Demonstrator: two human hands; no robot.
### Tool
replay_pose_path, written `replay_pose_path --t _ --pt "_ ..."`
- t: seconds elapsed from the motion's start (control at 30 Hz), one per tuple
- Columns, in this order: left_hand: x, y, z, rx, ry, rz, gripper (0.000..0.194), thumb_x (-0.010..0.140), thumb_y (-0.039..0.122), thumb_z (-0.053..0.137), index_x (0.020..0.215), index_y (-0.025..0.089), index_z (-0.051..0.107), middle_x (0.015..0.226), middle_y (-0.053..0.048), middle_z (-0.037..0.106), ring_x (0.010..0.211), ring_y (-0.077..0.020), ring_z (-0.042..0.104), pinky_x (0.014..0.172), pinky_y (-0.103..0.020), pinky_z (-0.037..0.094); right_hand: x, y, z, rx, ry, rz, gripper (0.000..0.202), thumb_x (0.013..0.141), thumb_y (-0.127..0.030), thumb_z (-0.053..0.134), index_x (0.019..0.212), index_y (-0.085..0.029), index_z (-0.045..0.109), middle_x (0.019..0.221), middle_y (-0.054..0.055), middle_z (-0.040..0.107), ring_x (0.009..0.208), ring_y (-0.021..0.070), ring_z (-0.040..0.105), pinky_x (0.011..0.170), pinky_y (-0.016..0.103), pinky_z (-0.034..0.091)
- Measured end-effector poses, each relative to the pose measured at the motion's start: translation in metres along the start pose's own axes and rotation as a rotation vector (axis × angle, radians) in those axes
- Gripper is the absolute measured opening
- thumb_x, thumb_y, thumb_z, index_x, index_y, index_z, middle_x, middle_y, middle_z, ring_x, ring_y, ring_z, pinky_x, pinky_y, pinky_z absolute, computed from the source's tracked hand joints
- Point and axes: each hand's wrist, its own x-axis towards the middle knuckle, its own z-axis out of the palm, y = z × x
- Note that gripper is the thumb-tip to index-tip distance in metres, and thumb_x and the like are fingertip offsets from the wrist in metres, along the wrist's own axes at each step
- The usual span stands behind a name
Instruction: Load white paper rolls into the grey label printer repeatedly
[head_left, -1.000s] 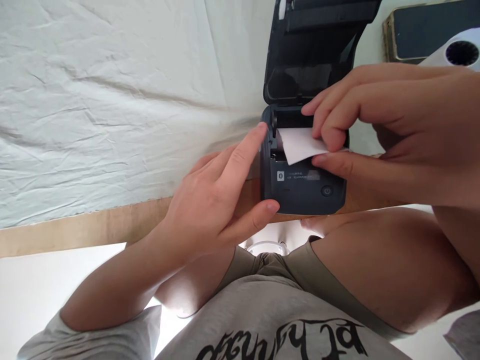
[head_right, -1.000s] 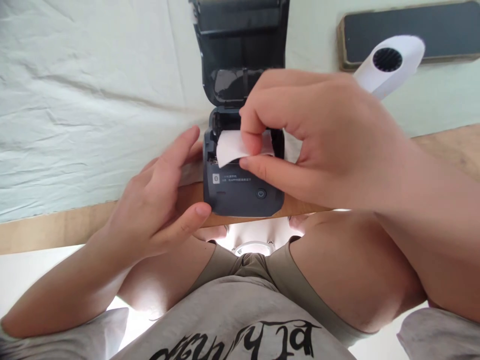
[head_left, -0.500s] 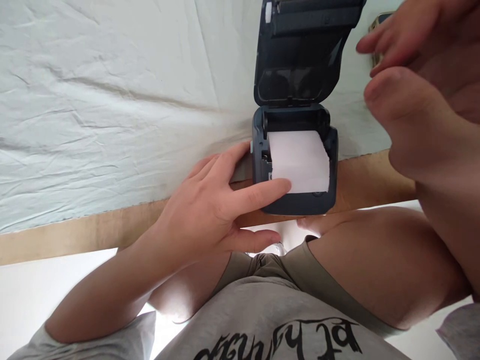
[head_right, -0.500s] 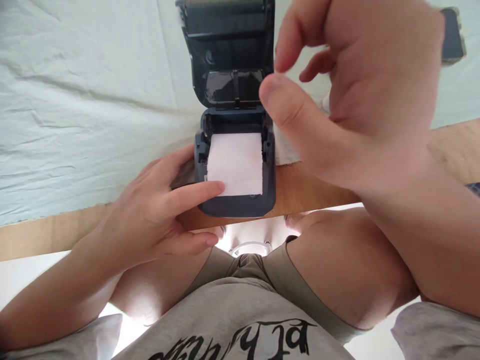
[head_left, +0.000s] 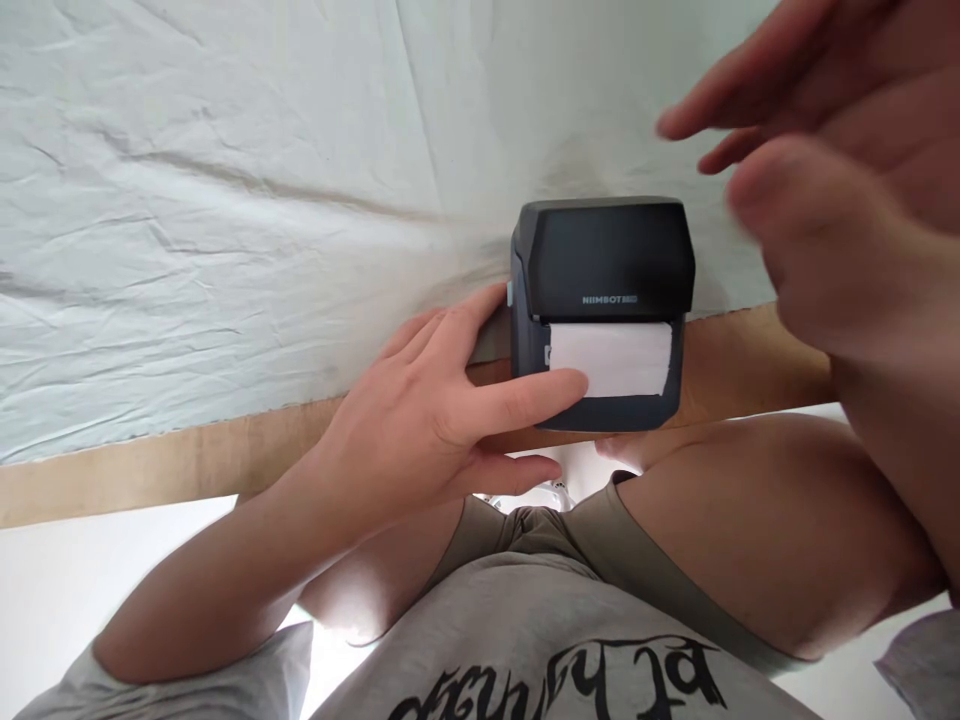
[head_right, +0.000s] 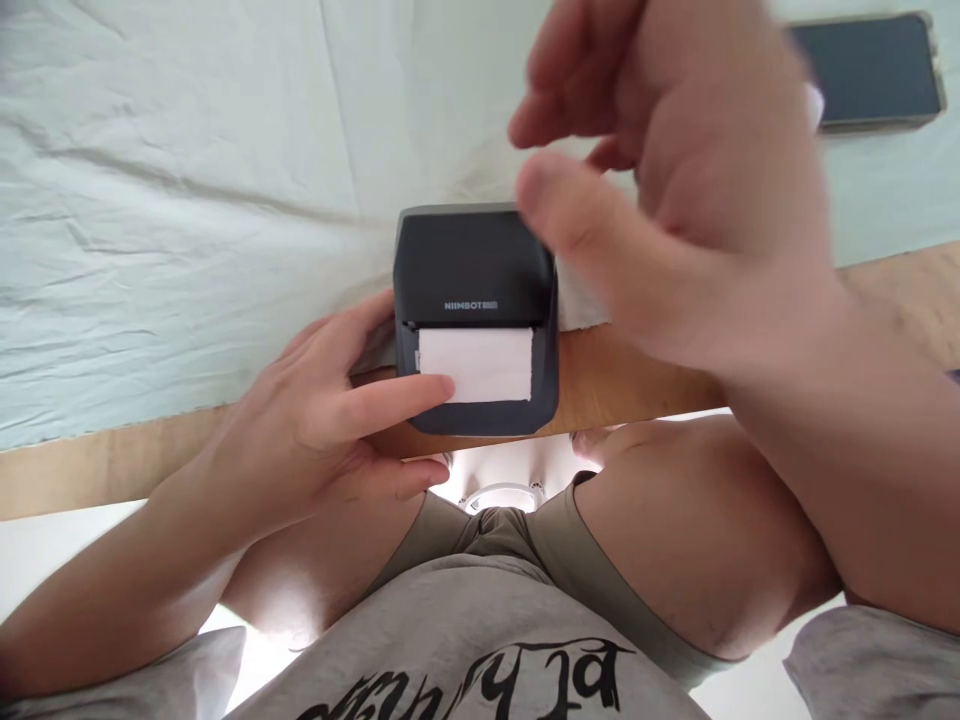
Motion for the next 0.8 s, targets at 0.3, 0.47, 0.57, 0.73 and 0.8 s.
replay_pose_path --t 0.3,0.47,0.57,0.73,0.8 --pt "0.004 0.002 -0.004 0.059 -0.066 -0.089 0.090 0.111 0.081 0.057 0.184 0.038 0.026 0.177 -0.019 0.053 0.153 -0.0477 0.066 0.122 -0.073 0.062 0.006 0.013 0.004 -0.054 -0.286 0.026 0.069 0.102 -0.079 0.055 0.142 -0.023 0.057 0.140 0.004 0.059 0.114 0.0057 0.058 0.097 0.025 0.055" --pt "0.006 0.002 -0.003 0.063 -0.049 -0.097 0.082 0.110 0.073 0.062 0.179 0.036 0.038 0.173 -0.017 0.057 0.148 -0.0471 0.070 0.118 -0.071 0.065 0.010 0.010 0.001 -0.016 -0.351 0.053 0.060 0.096 -0.062 0.064 0.142 -0.024 0.055 0.135 0.005 0.061 0.109 0.0081 0.058 0.098 0.026 0.061" --pt "0.009 0.002 -0.001 0.075 0.010 -0.092 0.073 0.112 0.072 0.058 0.170 0.029 0.049 0.165 -0.019 0.064 0.142 -0.0455 0.073 0.114 -0.069 0.067 0.013 0.009 0.000 -0.013 -0.360 0.073 0.063 0.094 -0.061 0.066 0.143 -0.024 0.057 0.134 0.005 0.064 0.106 0.0086 0.058 0.101 0.028 0.063" --pt "0.012 0.004 0.003 0.065 0.028 -0.129 0.088 0.110 0.084 0.054 0.175 0.026 0.039 0.166 -0.020 0.065 0.151 -0.0437 0.069 0.122 -0.063 0.062 0.005 0.014 0.001 -0.063 -0.335 0.046 0.069 0.099 -0.070 0.059 0.152 -0.026 0.055 0.140 0.005 0.062 0.111 0.0084 0.059 0.104 0.031 0.061" --pt "0.011 0.004 0.004 0.050 0.021 -0.164 0.100 0.108 0.089 0.055 0.181 0.026 0.030 0.172 -0.020 0.061 0.156 -0.0444 0.065 0.126 -0.062 0.059 0.000 0.016 0.001 -0.067 -0.295 0.004 0.070 0.103 -0.075 0.052 0.155 -0.028 0.054 0.144 0.005 0.060 0.118 0.0089 0.060 0.112 0.033 0.059"
